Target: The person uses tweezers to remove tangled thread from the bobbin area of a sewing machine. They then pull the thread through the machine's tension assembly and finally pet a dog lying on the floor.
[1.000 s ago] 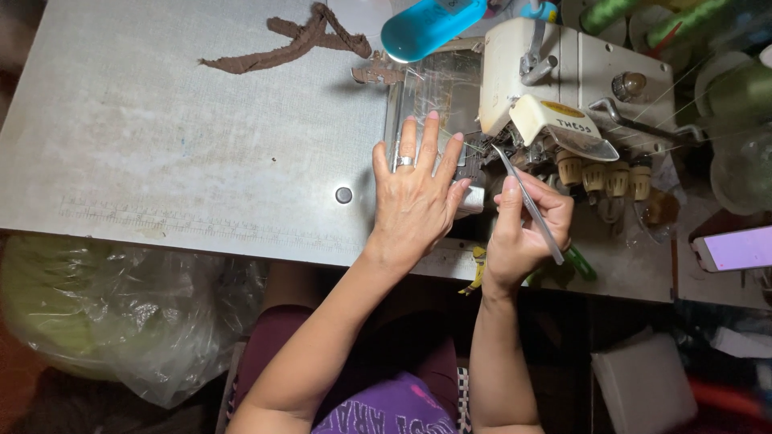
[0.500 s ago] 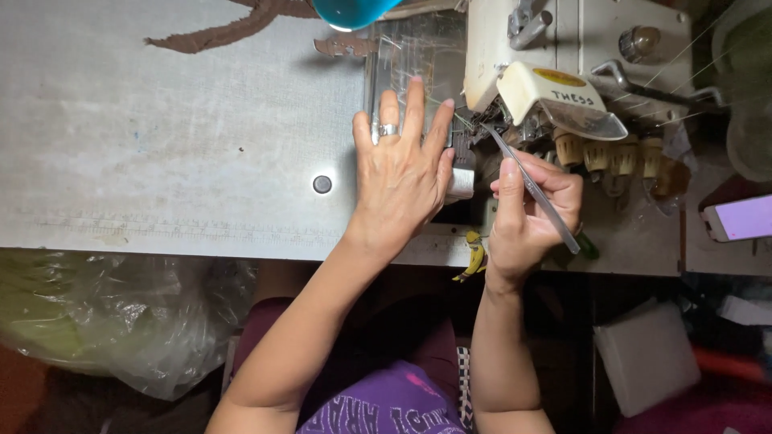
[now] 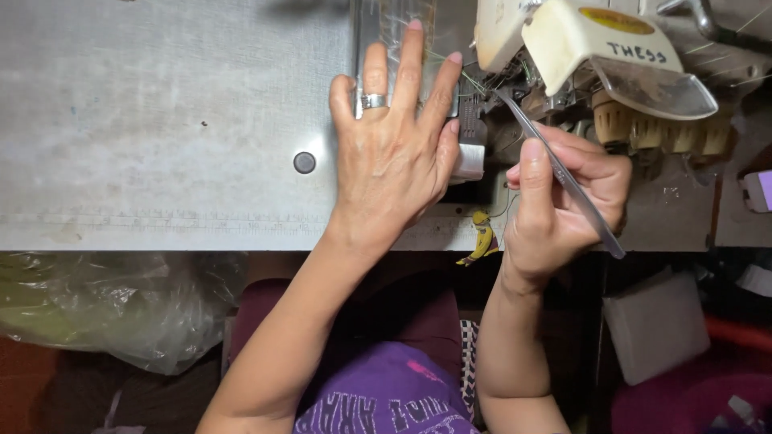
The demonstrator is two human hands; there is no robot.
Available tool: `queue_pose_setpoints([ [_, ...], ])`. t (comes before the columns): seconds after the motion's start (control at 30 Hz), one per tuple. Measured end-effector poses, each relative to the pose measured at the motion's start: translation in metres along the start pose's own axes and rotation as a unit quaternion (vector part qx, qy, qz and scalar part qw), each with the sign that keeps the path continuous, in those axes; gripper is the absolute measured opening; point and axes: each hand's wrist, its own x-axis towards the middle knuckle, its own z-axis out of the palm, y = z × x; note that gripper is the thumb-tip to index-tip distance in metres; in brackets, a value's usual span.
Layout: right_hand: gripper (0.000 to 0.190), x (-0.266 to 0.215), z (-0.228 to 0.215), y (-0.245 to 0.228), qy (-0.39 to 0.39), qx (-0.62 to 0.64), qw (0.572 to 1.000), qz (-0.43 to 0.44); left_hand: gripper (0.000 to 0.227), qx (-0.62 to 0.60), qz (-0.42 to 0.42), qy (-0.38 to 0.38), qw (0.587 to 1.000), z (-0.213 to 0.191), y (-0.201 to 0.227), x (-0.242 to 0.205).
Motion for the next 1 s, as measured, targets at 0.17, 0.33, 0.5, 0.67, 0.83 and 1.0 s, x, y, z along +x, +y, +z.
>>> queue_pose_setpoints([
  [0.17, 0.017, 0.003, -0.001, 0.006, -0.011, 0.045, 0.998, -0.036, 0.047, -0.013, -0.006, -0.006, 1.000, -0.002, 0.000, 0.000],
  [0.33, 0.017, 0.003, 0.002, 0.011, -0.003, 0.054, 0.997, -0.049, 0.050, -0.004, -0.016, -0.013, 1.000, -0.006, 0.002, 0.003],
  [0.5, 0.017, 0.001, 0.002, 0.014, -0.006, 0.042, 0.997, -0.064, 0.048, -0.002, -0.026, -0.011, 1.000, -0.006, 0.003, 0.003],
  [0.67, 0.018, 0.005, 0.003, 0.017, -0.016, 0.012, 0.995, -0.097, 0.049, 0.015, -0.029, -0.006, 0.999, -0.006, 0.002, 0.003],
  [0.83, 0.018, 0.004, 0.003, 0.017, -0.019, 0.013, 0.996, -0.090, 0.053, 0.033, -0.025, -0.024, 0.999, -0.007, 0.001, 0.003],
  [1.0, 0.017, 0.002, -0.002, 0.024, -0.038, 0.016, 0.995, -0.089, 0.050, 0.033, -0.027, -0.019, 0.999, -0.005, 0.001, 0.002],
])
